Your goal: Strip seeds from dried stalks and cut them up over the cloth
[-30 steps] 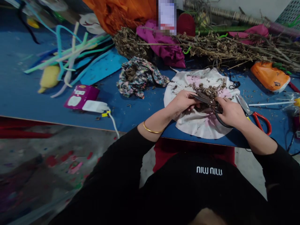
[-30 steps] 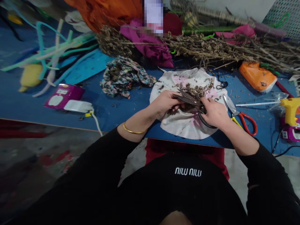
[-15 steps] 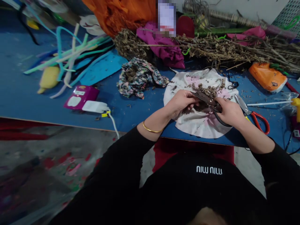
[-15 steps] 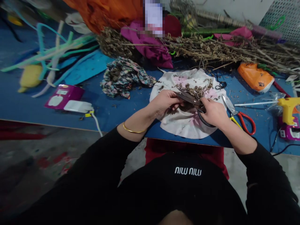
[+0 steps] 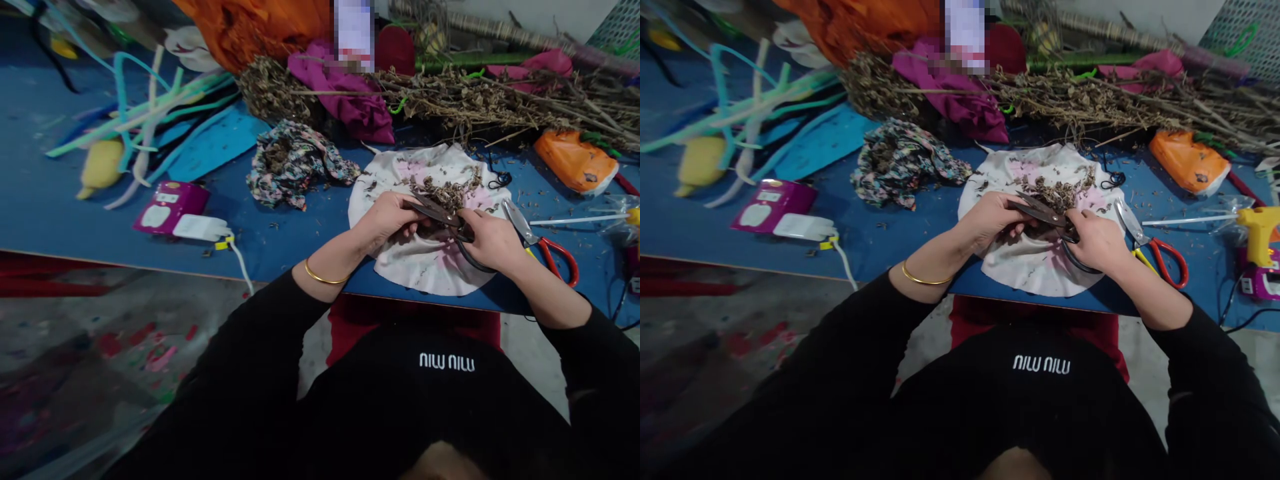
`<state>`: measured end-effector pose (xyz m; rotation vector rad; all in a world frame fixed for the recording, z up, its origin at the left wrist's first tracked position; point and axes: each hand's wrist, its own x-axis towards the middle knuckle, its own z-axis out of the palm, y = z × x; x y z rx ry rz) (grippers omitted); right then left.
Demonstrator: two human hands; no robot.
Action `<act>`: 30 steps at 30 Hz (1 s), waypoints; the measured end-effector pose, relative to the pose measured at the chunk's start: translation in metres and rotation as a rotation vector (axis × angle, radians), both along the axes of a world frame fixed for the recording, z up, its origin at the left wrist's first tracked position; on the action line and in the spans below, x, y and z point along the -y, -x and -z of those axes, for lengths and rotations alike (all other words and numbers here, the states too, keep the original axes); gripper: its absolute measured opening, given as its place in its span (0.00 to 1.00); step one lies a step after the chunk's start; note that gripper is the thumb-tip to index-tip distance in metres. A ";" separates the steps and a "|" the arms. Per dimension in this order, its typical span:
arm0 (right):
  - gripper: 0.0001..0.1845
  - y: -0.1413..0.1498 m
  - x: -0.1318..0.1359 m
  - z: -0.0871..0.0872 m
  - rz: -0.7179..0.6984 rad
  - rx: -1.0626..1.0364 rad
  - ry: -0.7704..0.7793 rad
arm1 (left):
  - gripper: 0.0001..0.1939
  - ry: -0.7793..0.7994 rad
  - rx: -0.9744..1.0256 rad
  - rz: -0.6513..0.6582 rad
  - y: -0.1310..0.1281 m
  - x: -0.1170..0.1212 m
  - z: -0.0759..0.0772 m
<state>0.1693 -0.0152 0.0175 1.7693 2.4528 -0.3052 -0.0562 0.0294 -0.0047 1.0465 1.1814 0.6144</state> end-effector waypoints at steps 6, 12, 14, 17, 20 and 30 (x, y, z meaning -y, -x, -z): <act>0.26 0.002 0.001 0.000 0.010 -0.016 0.020 | 0.03 0.003 0.057 -0.005 0.001 -0.002 0.002; 0.25 -0.002 -0.002 0.010 0.046 -0.075 -0.024 | 0.05 -0.028 0.037 -0.005 0.002 -0.002 0.003; 0.28 -0.006 -0.004 0.013 0.081 -0.132 -0.110 | 0.06 -0.091 -0.020 -0.031 0.003 -0.002 0.003; 0.32 -0.012 -0.007 0.015 0.114 -0.256 -0.244 | 0.10 -0.269 -0.129 -0.034 0.005 -0.007 0.003; 0.36 -0.017 -0.012 0.017 0.147 -0.342 -0.277 | 0.12 -0.522 -0.181 -0.009 0.010 -0.016 0.007; 0.31 -0.030 -0.015 0.010 -0.271 -0.378 -0.172 | 0.18 -0.551 -0.315 -0.211 0.028 -0.042 0.020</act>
